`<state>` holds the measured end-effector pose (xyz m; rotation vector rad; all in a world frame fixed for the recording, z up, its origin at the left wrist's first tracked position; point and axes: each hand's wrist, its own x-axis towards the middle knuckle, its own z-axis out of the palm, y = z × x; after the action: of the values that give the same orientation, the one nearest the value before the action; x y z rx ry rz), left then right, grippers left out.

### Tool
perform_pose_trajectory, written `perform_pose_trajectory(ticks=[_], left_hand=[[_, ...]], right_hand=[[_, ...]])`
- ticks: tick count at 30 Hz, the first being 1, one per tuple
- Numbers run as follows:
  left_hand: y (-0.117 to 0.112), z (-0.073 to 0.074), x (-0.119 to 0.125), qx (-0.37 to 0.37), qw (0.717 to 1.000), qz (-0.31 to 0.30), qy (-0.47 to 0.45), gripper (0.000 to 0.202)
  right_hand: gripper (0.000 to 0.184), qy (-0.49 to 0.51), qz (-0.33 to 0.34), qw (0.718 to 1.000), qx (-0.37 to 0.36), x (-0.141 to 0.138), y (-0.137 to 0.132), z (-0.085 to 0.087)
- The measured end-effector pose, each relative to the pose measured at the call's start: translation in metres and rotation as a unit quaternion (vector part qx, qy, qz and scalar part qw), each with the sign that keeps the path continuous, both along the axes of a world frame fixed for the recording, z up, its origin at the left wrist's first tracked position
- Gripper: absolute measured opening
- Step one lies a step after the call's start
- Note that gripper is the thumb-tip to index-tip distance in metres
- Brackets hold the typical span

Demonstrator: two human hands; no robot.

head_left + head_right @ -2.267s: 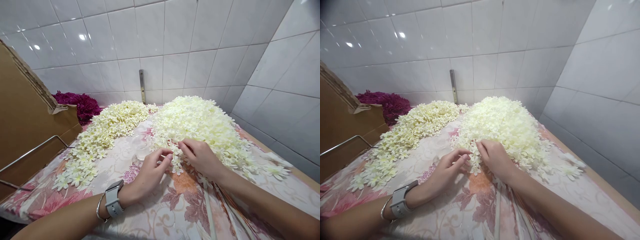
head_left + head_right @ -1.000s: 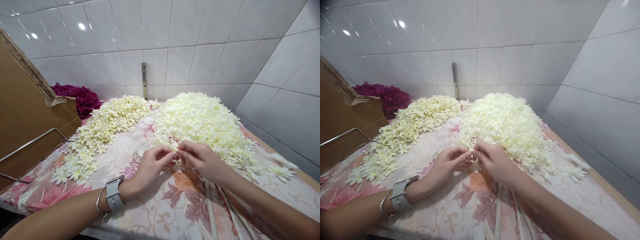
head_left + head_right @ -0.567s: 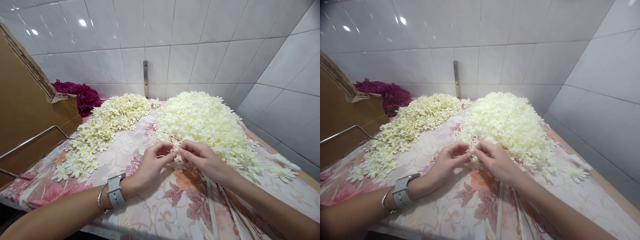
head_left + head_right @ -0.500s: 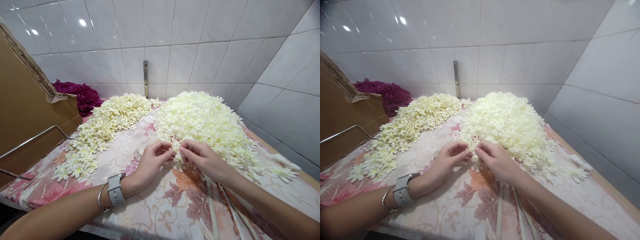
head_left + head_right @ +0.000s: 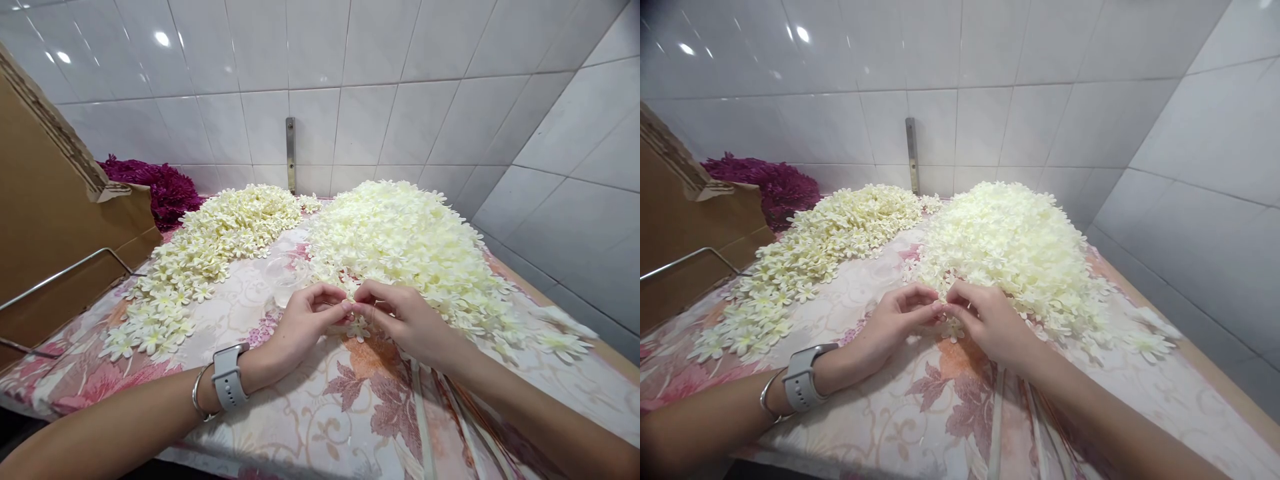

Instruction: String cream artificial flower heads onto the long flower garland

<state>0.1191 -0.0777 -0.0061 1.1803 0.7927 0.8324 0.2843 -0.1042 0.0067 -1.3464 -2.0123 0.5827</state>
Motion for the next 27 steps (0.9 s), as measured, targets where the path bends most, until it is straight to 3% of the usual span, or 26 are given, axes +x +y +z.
perform_pose_trajectory(ticks=[8, 12, 15, 19, 27], left_hand=[[0.0004, 0.0007, 0.0000, -0.021, 1.000, 0.015, -0.010, 0.024], [0.0004, 0.0009, 0.0005, -0.017, 0.999, 0.035, 0.002, 0.020], [0.0002, 0.0011, 0.0004, -0.023, 0.999, 0.023, -0.010, 0.018], [-0.0004, 0.0021, 0.0001, -0.029, 1.000, 0.003, -0.011, 0.019], [0.0011, 0.0010, 0.0003, -0.019, 1.000, 0.011, -0.009, 0.018]], right_hand=[[0.021, 0.105, -0.040, 0.992, -0.055, 0.0032, 0.0006, -0.0017], [0.014, 0.033, -0.148, 0.985, 0.082, 0.0032, 0.0008, -0.0033], [0.013, -0.029, -0.119, 0.980, 0.160, 0.0005, -0.0012, -0.0036], [0.015, -0.025, -0.034, 0.993, 0.111, -0.0022, -0.0028, -0.0034], [0.020, 0.059, -0.048, 0.997, -0.033, 0.0013, 0.0003, -0.0019]])
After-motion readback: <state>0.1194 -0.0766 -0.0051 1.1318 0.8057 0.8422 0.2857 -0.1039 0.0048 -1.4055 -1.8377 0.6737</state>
